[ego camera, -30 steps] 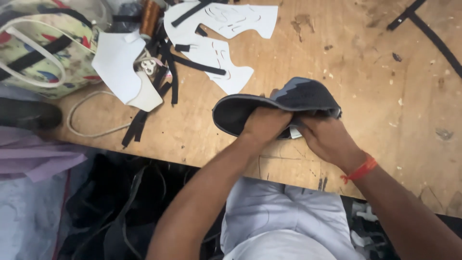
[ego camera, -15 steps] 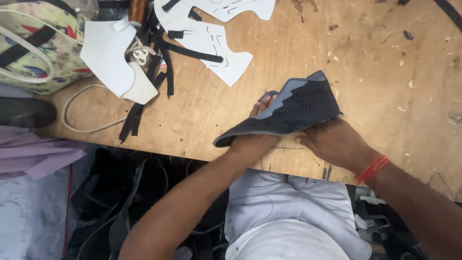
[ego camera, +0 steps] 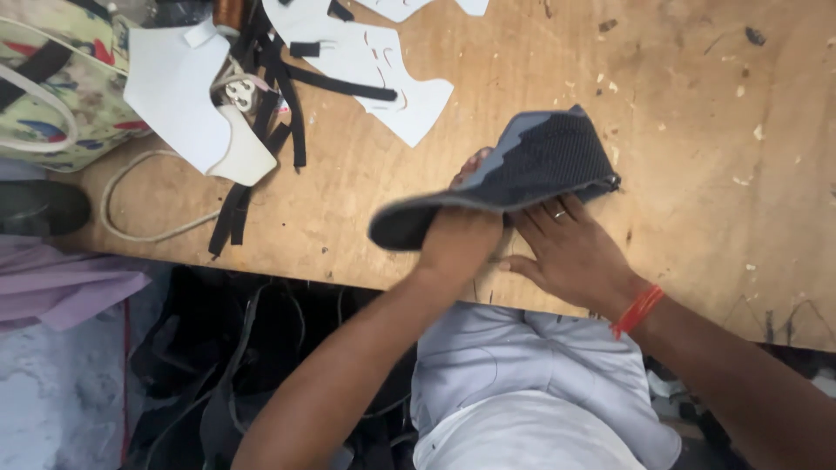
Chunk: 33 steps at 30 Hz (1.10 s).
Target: The person sits at a wooden workbench in a shoe workshop and handles black fabric shoe upper components one at a time. They pull each upper over by hand, turn and fold the material, press the toe area, and place the finished piece onto a pile of similar uppers on the table.
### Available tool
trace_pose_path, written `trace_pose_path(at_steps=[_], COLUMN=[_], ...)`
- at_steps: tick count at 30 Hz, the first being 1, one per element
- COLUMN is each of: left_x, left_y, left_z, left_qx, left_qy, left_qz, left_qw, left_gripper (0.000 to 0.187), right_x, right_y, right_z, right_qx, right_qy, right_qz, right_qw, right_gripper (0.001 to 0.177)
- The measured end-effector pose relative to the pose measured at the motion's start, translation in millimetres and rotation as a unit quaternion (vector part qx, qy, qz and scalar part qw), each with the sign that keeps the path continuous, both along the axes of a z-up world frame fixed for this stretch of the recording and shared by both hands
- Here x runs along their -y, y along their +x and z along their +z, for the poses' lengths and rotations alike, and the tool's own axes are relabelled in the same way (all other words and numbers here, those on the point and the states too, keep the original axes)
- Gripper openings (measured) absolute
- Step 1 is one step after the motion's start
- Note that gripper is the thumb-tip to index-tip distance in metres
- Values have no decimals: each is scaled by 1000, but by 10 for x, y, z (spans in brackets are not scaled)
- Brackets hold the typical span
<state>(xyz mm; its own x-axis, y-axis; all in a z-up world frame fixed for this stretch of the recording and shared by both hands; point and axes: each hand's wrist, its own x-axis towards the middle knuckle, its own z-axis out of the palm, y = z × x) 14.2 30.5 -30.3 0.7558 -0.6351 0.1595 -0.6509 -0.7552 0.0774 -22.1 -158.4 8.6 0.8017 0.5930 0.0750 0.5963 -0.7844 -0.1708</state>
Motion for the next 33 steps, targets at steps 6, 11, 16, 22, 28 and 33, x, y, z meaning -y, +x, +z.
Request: trace_pose_path(at_steps=[6,11,16,22,28,33], left_x=[47,139,-32,34,119,144], left_y=[-25,-129,-601,-594,-672,-694], left_z=[-163,216,29,230,-75,56], left_qx=[27,65,29,130,-33,78], left_qy=[48,255,83,-31,178,-8], left_qz=[26,31,-85,-60,-57,20], left_qw=[998,964,992,989,982,997], left_gripper=[66,68,41,48,40,58], right_x=[1,107,-97,-1,-263,-105], right_y=[33,122,146,251,130,-88], right_z=[68,44,-46,-96,-43,441], right_qx=[17,-33,-34,12,12,-2], right_qy=[51,94,137,160,138,237], right_qz=[6,-10,-91,15,31,-83], right_qw=[999,995,986,987,990,968], right_gripper=[73,47,36,46,30,32])
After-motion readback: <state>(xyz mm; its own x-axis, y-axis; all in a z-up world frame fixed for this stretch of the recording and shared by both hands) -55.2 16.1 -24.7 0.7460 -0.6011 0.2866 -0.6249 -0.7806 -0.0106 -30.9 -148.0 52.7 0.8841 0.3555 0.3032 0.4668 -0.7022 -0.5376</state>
